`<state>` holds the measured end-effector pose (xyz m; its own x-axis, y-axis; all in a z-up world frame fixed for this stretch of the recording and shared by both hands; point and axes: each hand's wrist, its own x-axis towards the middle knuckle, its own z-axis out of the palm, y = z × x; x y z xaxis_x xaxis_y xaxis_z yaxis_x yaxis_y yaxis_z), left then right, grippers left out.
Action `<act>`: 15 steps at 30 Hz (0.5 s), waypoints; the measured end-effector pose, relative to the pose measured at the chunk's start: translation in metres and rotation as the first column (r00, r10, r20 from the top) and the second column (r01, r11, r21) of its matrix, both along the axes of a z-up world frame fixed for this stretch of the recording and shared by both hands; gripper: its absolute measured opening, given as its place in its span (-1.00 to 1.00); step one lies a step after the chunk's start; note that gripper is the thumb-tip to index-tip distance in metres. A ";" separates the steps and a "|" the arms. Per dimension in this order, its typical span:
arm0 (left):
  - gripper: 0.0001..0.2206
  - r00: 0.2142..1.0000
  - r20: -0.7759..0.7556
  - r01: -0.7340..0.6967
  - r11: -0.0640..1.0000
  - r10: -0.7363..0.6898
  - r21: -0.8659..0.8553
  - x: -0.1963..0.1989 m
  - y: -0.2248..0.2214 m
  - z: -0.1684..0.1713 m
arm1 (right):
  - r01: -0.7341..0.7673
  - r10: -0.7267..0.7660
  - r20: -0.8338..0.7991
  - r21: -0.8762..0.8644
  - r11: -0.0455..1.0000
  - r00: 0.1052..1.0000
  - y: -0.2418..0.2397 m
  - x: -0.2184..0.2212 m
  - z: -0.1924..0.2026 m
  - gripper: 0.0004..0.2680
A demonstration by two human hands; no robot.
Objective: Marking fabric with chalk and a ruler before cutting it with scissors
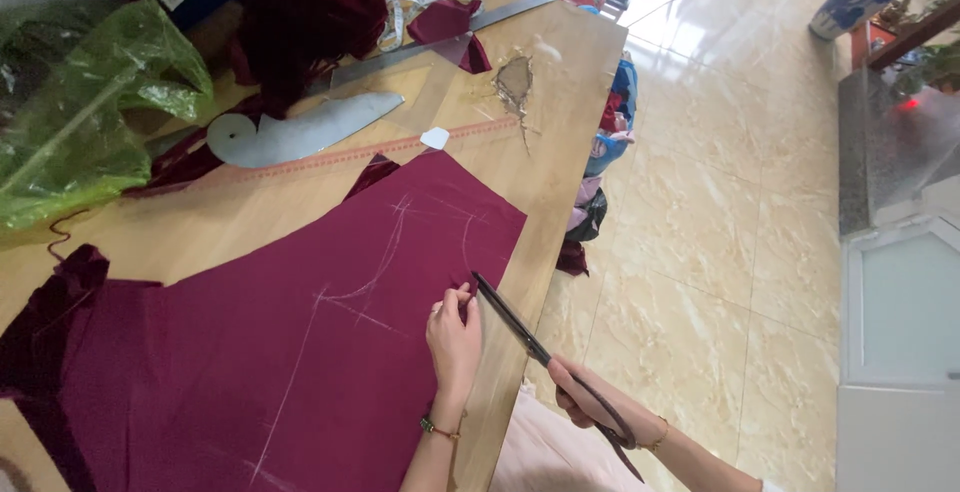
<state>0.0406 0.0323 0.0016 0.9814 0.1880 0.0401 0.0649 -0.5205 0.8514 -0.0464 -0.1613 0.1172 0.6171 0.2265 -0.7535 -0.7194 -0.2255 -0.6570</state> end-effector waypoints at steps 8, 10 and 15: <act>-0.93 0.995 -0.080 0.048 0.998 -0.052 -0.050 0.007 0.014 0.000 | 0.032 -0.028 0.046 -0.084 0.996 0.999 0.040 0.011 0.028 -0.62; -0.92 0.990 -0.133 0.041 0.995 -0.054 -0.094 0.008 0.019 0.004 | 0.025 -0.017 0.065 -0.123 0.992 0.998 0.044 0.009 0.021 -0.61; -0.87 0.974 -0.219 -0.004 0.961 -0.058 -0.276 0.014 0.033 0.002 | 0.245 -0.245 -0.071 -0.015 0.969 0.967 0.055 0.001 0.000 -0.61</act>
